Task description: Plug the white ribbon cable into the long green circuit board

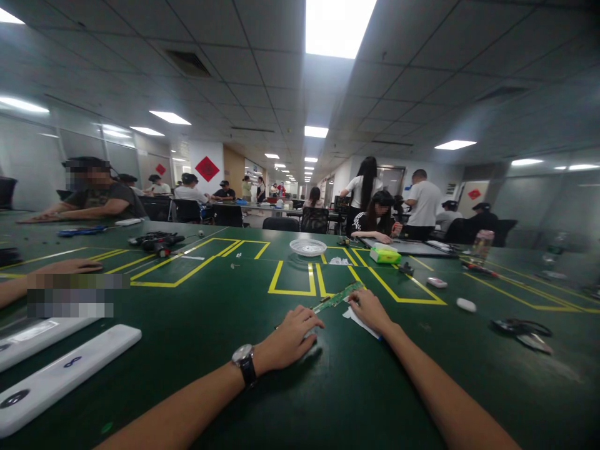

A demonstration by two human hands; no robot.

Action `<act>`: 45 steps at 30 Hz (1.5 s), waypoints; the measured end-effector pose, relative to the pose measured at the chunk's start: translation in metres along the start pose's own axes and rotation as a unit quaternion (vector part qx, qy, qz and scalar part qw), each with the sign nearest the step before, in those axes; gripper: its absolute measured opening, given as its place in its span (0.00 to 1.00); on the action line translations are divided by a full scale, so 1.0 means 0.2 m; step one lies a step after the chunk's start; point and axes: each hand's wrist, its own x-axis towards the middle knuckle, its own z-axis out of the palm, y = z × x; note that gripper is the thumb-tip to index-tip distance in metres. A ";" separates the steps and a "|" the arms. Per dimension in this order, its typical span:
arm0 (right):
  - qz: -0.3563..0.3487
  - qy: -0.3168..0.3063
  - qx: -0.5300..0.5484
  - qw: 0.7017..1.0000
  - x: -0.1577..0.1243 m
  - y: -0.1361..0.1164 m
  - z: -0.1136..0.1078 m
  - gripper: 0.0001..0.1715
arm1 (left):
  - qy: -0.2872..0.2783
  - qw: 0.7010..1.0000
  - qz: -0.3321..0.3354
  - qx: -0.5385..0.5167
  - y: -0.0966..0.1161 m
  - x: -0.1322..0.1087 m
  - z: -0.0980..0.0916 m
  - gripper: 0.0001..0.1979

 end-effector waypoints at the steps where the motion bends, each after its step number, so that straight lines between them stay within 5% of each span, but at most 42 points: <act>1: 0.014 0.000 -0.007 1.000 0.00 0.00 -0.01 0.14 | 0.001 1.000 0.000 0.000 0.00 0.00 0.00 0.13; 6: 0.110 0.011 -0.053 0.992 0.01 0.05 0.00 0.16 | 0.005 1.000 -0.005 -0.001 -0.01 0.00 -0.01 0.13; 13: 0.036 0.010 -0.039 0.999 0.02 0.05 0.03 0.15 | 0.007 1.000 -0.006 0.008 -0.04 0.00 0.02 0.13; 22: 0.211 0.035 -0.078 0.974 0.01 0.16 0.00 0.17 | 0.003 1.000 -0.011 0.013 -0.05 0.00 0.02 0.13; 30: 0.061 -0.006 -0.055 0.997 0.01 0.00 0.01 0.16 | 0.010 1.000 -0.005 0.019 -0.05 0.00 0.03 0.13; 39: 0.156 0.000 -0.056 0.986 0.00 0.11 -0.02 0.16 | 0.016 0.996 -0.067 0.065 -0.09 -0.01 0.05 0.13; 45: 0.088 -0.009 -0.047 0.995 0.00 0.03 0.00 0.16 | -0.012 0.985 -0.118 0.126 -0.15 -0.03 0.07 0.17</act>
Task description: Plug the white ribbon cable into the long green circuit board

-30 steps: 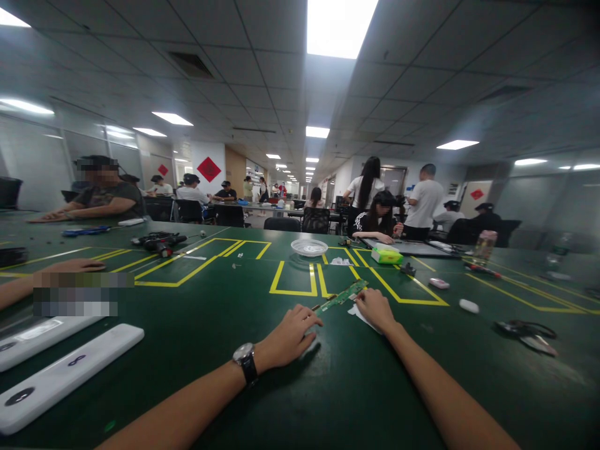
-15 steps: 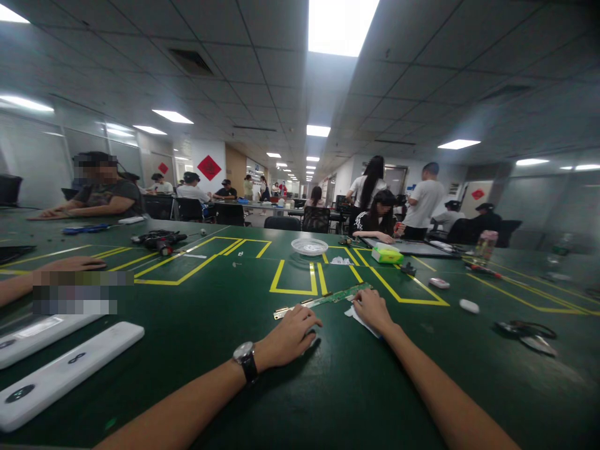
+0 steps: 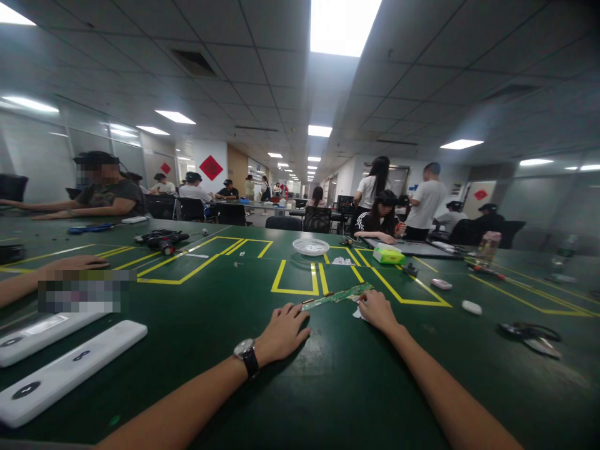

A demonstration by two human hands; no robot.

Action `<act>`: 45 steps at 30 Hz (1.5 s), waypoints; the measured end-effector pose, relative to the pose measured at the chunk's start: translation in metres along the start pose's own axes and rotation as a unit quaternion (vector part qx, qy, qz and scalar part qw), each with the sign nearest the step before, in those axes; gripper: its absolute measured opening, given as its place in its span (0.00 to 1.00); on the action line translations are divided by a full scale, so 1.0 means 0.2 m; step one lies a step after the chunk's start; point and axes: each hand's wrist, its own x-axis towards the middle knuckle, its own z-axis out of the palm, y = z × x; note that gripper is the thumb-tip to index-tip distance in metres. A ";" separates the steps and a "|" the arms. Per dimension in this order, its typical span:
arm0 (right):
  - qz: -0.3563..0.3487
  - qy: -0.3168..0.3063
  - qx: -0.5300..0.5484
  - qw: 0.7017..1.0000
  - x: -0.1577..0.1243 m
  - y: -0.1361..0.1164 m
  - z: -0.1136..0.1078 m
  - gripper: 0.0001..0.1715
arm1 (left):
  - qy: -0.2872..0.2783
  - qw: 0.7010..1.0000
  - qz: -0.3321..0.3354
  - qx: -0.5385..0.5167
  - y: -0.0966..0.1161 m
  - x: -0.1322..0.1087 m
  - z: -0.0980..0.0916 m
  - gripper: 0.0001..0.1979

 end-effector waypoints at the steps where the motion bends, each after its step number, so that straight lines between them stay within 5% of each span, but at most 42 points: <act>1: -0.014 -0.001 0.004 1.000 0.00 -0.02 0.00 0.16 | -0.002 1.000 -0.001 0.003 0.00 0.00 0.00 0.17; 11: -0.118 -0.009 0.067 0.991 -0.03 -0.10 0.03 0.19 | -0.004 0.998 -0.053 -0.012 0.01 0.03 -0.10 0.17; 17: -0.189 -0.002 0.093 0.977 -0.08 -0.22 0.05 0.18 | 0.055 0.996 -0.061 -0.021 -0.06 0.06 -0.05 0.19; 22: -0.244 0.002 0.110 0.964 -0.11 -0.30 0.06 0.16 | -0.019 0.997 -0.053 -0.055 -0.09 0.08 0.01 0.25; 27: -0.310 0.002 0.153 0.938 -0.12 -0.31 0.04 0.16 | -0.010 0.997 -0.013 -0.077 -0.04 0.09 -0.02 0.16; 33: -0.375 0.000 0.201 0.905 -0.15 -0.34 0.01 0.16 | 0.027 0.994 -0.047 -0.098 -0.04 0.10 -0.02 0.13; 38: -0.383 -0.006 0.216 0.898 -0.18 -0.39 0.01 0.18 | 0.026 0.995 -0.067 -0.065 -0.02 0.09 0.03 0.21; 45: -0.321 0.021 0.185 0.928 -0.17 -0.39 0.03 0.17 | 0.019 0.993 -0.110 -0.036 -0.02 0.10 0.06 0.24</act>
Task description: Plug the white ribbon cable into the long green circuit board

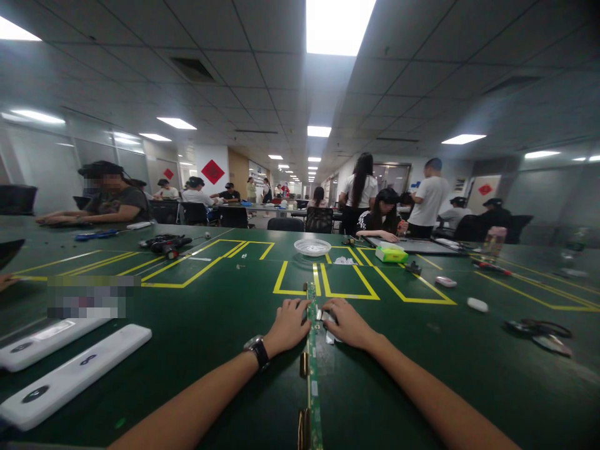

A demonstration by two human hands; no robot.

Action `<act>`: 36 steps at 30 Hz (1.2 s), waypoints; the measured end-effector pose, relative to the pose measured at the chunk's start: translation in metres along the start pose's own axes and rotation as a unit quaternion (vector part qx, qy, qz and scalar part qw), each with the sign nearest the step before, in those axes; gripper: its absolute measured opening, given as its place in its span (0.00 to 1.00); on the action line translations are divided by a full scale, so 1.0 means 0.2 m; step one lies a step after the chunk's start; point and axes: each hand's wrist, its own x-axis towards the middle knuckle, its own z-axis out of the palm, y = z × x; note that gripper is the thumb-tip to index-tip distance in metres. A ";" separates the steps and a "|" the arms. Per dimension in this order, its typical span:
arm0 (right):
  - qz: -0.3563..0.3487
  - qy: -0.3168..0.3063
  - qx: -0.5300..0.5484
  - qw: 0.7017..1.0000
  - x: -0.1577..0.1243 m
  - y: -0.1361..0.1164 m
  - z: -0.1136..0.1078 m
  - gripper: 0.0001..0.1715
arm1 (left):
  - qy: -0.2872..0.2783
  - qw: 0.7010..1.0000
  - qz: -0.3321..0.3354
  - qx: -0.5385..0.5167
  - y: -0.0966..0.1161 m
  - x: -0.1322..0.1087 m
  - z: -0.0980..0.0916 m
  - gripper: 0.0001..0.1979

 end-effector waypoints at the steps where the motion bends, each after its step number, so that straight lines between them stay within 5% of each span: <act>1: 0.004 -0.001 -0.004 1.000 0.00 0.00 0.00 0.15 | -0.013 1.000 -0.003 0.005 0.00 0.00 0.00 0.24; 6: 0.007 -0.013 0.003 1.000 0.00 0.02 0.01 0.13 | -0.049 0.999 0.004 0.020 0.00 0.01 -0.01 0.23; 15: 0.013 -0.029 0.037 0.999 -0.01 -0.02 -0.01 0.14 | -0.023 0.998 0.013 -0.059 0.02 0.00 -0.02 0.17; 21: 0.018 -0.023 0.050 0.998 -0.01 -0.02 0.00 0.14 | -0.020 0.990 0.013 -0.138 0.02 0.01 -0.02 0.22; 36: 0.032 -0.034 0.069 0.997 -0.01 -0.04 0.00 0.17 | -0.033 0.994 -0.022 -0.105 0.02 0.02 0.02 0.22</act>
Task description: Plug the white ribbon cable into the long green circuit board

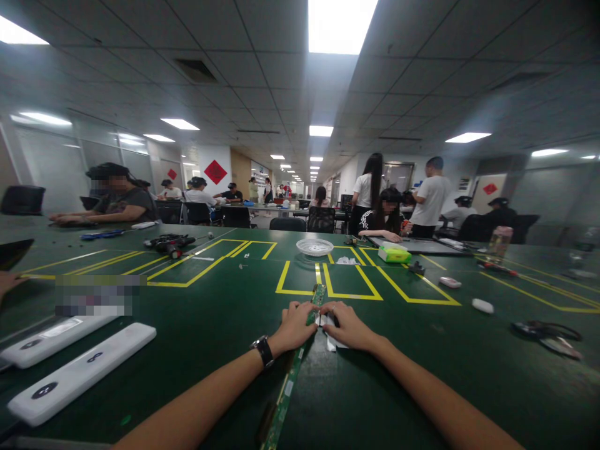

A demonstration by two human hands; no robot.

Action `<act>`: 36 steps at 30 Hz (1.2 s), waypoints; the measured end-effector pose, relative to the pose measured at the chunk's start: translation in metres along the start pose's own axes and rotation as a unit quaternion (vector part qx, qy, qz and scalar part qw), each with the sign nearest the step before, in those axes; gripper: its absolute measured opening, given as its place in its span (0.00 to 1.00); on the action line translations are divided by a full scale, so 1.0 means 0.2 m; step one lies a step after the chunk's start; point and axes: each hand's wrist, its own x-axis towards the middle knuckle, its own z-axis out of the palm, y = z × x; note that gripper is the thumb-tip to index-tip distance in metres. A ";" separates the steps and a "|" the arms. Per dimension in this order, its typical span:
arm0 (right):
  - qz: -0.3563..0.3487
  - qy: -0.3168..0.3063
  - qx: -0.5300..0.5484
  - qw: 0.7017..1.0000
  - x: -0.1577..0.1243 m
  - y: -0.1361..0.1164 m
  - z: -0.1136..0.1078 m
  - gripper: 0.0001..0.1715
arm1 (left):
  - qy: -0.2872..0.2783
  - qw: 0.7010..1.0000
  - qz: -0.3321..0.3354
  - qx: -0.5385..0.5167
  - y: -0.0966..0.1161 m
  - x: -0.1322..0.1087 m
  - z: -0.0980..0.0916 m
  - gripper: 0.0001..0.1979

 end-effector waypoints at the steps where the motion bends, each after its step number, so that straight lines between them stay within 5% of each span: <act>1: 0.000 0.000 0.002 1.000 0.00 0.00 0.00 0.18 | -0.001 1.000 0.002 -0.009 -0.01 0.00 0.00 0.22; 7: 0.015 -0.008 0.019 1.000 0.01 -0.01 0.00 0.21 | 0.019 0.988 0.012 -0.153 -0.04 0.03 -0.01 0.28; 12: 0.029 0.009 0.055 0.998 0.01 -0.04 0.01 0.18 | 0.000 0.941 -0.024 -0.338 -0.03 0.05 -0.03 0.33; 19: 0.061 0.040 0.176 0.982 0.02 -0.08 -0.01 0.07 | 0.017 0.888 -0.031 -0.459 -0.02 0.06 -0.03 0.33; 30: 0.155 -0.011 0.449 0.880 0.02 -0.09 -0.02 0.22 | 0.019 0.797 -0.058 -0.601 -0.06 0.08 -0.03 0.30; 36: 0.170 -0.001 0.480 0.861 0.02 -0.09 -0.02 0.21 | 0.002 0.762 -0.040 -0.647 -0.04 0.06 -0.04 0.30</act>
